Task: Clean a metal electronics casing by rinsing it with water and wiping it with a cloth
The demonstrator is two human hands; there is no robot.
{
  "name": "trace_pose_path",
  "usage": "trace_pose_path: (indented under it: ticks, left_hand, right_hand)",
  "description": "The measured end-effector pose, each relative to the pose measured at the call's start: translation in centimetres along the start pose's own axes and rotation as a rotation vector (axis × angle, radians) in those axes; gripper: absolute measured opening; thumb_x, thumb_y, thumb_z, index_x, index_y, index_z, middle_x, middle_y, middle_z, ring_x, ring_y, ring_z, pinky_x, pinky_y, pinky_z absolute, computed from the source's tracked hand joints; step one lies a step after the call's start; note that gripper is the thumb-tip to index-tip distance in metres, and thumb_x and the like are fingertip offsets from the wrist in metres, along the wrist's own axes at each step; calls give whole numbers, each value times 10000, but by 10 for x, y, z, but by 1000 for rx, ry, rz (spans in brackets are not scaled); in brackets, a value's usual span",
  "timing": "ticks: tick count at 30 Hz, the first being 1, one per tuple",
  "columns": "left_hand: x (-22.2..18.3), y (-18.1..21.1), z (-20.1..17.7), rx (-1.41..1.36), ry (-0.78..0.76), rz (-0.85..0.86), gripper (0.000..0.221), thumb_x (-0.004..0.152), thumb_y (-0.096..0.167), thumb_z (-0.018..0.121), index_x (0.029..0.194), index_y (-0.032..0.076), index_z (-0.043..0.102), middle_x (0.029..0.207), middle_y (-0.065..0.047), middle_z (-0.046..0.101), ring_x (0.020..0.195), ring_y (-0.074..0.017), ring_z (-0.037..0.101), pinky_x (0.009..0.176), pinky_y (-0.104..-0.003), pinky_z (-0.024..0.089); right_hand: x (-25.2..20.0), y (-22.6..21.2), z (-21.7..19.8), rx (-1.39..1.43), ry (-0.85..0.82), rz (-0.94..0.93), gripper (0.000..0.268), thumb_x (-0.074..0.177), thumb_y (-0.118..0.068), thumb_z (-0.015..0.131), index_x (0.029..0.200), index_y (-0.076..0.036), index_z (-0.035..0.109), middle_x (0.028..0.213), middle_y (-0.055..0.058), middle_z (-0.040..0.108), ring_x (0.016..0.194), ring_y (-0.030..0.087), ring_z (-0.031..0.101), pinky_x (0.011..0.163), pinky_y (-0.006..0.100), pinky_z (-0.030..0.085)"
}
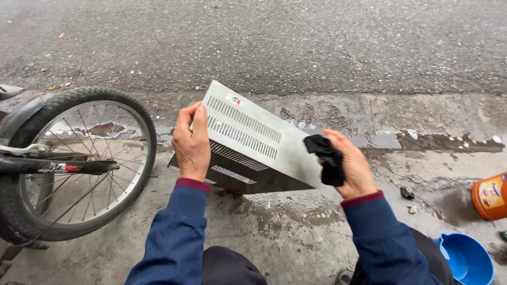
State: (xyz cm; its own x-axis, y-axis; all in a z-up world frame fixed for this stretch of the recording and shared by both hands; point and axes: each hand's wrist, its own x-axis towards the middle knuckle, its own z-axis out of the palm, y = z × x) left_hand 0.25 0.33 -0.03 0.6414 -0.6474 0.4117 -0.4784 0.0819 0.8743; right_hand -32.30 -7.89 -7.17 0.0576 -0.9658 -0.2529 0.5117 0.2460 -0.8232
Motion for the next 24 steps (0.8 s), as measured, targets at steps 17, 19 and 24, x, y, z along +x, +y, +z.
trace_pose_path:
  ticks: [17, 19, 24]
  left_hand:
    - [2, -6, -4, 5, 9, 48, 412, 1146, 523, 617, 1297, 171, 768, 1155, -136, 821, 1152, -353, 759, 1023, -539, 557]
    - [3, -4, -6, 18, 12, 52, 418, 1149, 521, 608, 1294, 164, 768, 1158, -144, 821, 1156, -379, 759, 1017, -559, 553]
    - [-8, 4, -5, -6, -56, 33, 473, 1147, 564, 593, 1321, 153, 749, 1196, -149, 807, 1189, -354, 745, 1048, -536, 560]
  right_hand:
    - [-67, 63, 29, -1061, -27, -579, 574, 1215, -490, 375, 1548, -70, 580, 1532, 240, 575, 1494, 419, 471, 1289, 585, 292]
    - [-77, 80, 42, -1152, -60, -593, 732, 1199, -556, 310, 1682, -23, 444, 1721, 296, 431, 1641, 466, 302, 1356, 601, 154]
    - [-94, 104, 126, -1038, -226, -1355, 455, 1181, -214, 575, 1626, -120, 566, 1720, 169, 509, 1601, 408, 457, 1339, 571, 328]
